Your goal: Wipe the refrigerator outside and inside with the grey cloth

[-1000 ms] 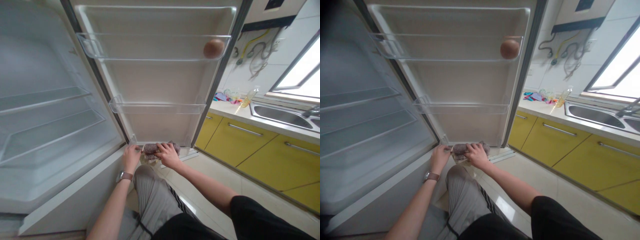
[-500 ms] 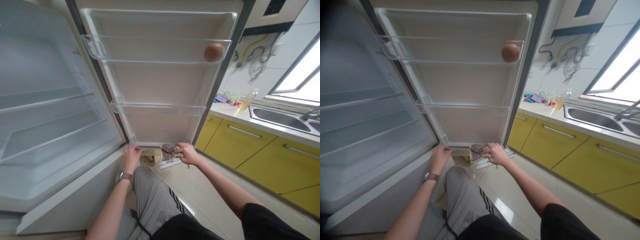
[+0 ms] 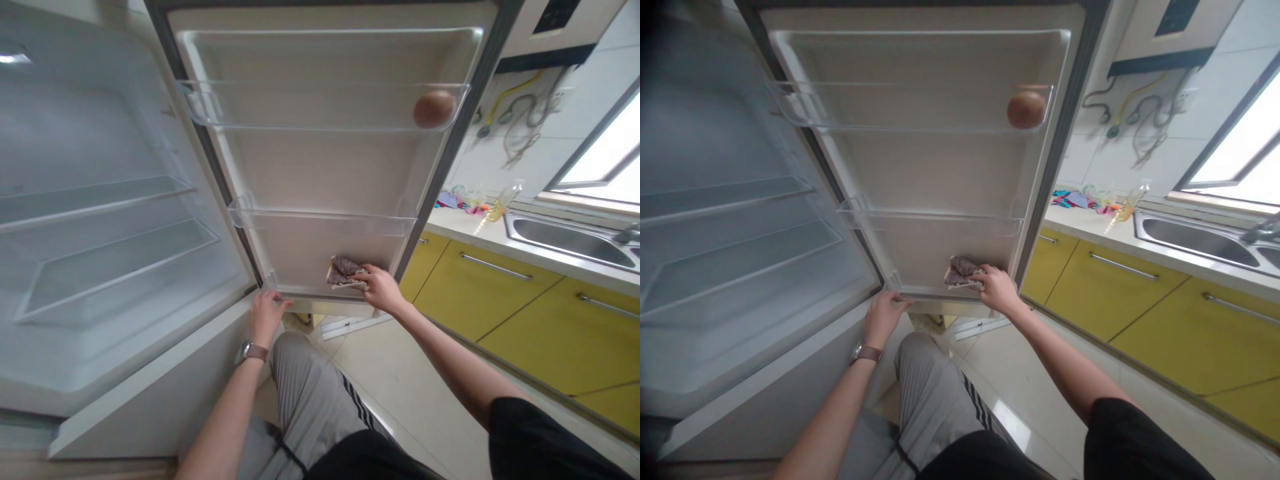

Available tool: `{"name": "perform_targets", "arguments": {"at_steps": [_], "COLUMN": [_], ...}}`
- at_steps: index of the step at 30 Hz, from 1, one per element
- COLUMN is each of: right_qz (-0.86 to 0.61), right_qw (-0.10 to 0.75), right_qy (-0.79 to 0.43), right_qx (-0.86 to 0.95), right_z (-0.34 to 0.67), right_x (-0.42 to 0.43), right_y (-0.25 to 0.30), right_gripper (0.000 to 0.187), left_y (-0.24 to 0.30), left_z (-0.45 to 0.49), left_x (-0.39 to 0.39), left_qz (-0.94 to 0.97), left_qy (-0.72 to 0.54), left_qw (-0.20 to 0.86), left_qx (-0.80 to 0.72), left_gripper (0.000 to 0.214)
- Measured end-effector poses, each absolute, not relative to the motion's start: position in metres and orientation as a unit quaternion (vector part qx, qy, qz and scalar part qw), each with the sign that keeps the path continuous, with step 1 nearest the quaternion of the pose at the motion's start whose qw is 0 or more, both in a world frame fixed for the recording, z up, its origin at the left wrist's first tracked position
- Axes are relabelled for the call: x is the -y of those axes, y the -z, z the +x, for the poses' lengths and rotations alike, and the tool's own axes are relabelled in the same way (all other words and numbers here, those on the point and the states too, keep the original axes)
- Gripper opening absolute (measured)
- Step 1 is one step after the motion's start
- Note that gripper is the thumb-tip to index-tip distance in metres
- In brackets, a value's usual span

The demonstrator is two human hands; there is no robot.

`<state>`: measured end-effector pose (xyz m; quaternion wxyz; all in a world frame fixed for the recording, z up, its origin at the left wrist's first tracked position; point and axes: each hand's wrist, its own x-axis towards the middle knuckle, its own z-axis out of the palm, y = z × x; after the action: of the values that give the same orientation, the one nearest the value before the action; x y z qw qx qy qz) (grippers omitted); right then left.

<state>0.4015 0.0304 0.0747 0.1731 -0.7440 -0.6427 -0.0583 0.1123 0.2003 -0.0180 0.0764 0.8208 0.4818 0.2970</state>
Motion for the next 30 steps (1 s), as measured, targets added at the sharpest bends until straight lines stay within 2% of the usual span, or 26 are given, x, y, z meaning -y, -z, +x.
{"name": "perform_targets", "arguments": {"at_steps": [4,11,24,30], "right_qz": [-0.777,-0.747,-0.659,-0.675], "right_qw": [0.027,-0.053,-0.019,-0.017], "right_qy": [-0.027,-0.190,-0.223,-0.246], "right_qx": [0.628,0.635,0.718,0.696], "right_z": [0.392,0.389,0.303,0.315], "right_x": [-0.046,-0.096,-0.189,-0.176], "right_y": [-0.069,-0.070,-0.061,-0.063], "right_gripper": [0.048,0.042,0.046,0.038], "left_y": [0.018,0.020,0.022,0.019], "left_z": [0.113,0.113,0.114,0.114], "left_x": [-0.200,-0.200,-0.202,-0.199], "left_qz": [0.818,0.819,0.817,0.820], "left_qy": [-0.304,-0.317,-0.316,-0.308], "left_qw": [0.076,0.074,0.072,0.073], "left_qx": [-0.482,-0.472,-0.476,-0.477], "left_gripper": [0.019,0.018,0.018,0.019]}}
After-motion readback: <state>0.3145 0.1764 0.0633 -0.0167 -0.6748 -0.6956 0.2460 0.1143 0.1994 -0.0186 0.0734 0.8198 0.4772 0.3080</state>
